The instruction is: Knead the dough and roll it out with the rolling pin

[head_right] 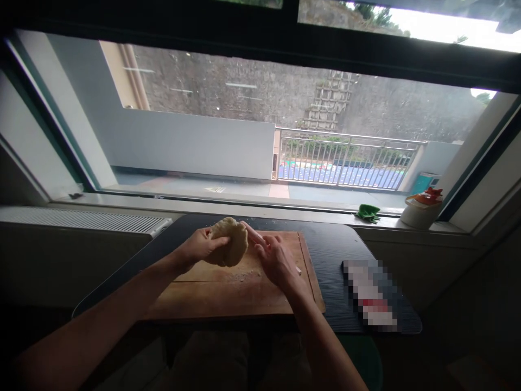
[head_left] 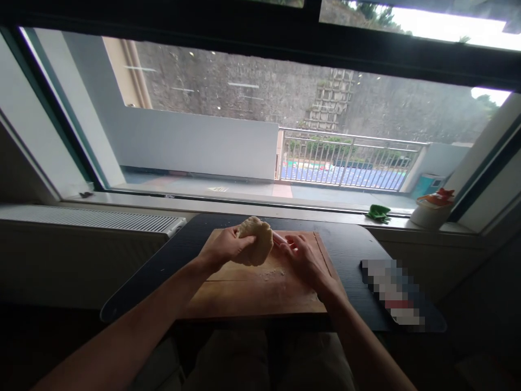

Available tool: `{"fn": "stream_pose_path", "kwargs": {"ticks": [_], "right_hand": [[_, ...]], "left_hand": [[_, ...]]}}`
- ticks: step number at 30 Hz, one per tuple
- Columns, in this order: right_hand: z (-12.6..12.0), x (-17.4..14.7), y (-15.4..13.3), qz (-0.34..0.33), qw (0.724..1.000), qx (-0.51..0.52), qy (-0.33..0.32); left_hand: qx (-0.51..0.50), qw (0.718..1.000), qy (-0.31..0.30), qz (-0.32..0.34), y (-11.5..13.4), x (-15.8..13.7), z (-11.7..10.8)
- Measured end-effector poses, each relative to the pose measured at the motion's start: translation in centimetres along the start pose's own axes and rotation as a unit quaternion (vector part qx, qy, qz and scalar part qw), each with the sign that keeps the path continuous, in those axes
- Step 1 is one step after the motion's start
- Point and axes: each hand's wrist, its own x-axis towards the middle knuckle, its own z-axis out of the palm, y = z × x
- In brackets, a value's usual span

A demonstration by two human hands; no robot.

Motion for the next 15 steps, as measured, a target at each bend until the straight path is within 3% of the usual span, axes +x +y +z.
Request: {"fn": "stream_pose_path", "kwargs": {"ticks": [3, 5, 10, 15], "right_hand": [[2.8, -0.2, -1.0, -0.011, 0.982, 0.183, -0.038], [4.4, -0.4, -1.5, 0.004, 0.973, 0.230, -0.005], [5.9, -0.6, -1.5, 0.047, 0.974, 0.207, 0.085], [6.5, -0.7, -1.1, 0.030, 0.966, 0.215, 0.138]], "left_hand": [[-0.131, 0.989, 0.046, -0.044, -1.6, -0.9, 1.4], [-0.171, 0.983, 0.030, -0.061, -2.8, -1.5, 2.3], [-0.202, 0.976, -0.030, -0.070, -5.1, -1.9, 2.2], [-0.206, 0.977, -0.014, -0.052, -4.4, -1.8, 2.3]]}}
